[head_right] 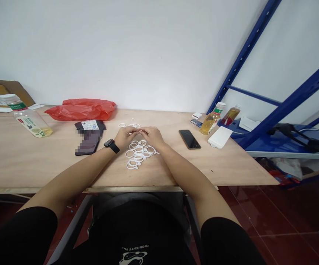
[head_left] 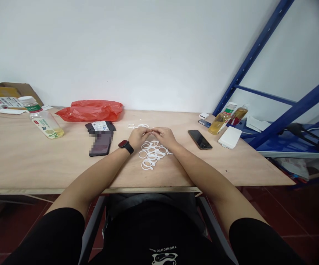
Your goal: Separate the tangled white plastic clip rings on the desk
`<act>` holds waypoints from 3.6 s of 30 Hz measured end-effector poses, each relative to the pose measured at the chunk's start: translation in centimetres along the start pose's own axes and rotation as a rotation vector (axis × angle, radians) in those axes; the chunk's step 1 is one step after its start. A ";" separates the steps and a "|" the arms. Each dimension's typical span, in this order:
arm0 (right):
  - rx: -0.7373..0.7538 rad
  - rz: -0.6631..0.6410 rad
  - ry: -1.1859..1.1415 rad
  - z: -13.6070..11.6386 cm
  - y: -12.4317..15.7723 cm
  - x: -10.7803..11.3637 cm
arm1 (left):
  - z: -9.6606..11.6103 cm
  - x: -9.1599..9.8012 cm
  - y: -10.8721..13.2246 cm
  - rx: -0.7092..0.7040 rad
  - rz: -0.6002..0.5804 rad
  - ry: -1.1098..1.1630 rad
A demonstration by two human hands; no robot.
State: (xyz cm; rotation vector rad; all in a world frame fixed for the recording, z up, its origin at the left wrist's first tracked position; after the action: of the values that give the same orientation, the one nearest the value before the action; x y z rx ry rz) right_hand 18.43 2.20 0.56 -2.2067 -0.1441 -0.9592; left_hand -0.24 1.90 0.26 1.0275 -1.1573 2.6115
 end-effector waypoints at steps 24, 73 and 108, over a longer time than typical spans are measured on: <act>-0.098 -0.156 0.384 4.0 0.0 0.6 | -6.5 1.0 0.3 0.176 -0.049 -0.416; 0.091 -0.177 0.123 0.6 0.1 0.7 | -2.7 1.2 -0.1 0.068 -0.140 -0.402; 0.105 -0.057 0.067 0.4 0.0 0.5 | 0.3 0.7 0.1 -0.135 -0.093 -0.215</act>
State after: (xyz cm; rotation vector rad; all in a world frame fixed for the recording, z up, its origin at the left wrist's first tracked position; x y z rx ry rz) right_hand 19.03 2.37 0.77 -2.0816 -0.2226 -1.0320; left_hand -0.67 1.52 0.74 1.3233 -1.2751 2.3620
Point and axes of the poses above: each hand's wrist, its own y-axis away from the middle knuckle, its own x-axis out of the back of the hand, z = x × y, the point moved 1 cm from there along -y, towards the middle knuckle, and after that the axes turned 1 degree about z, right-handed, at the moved point
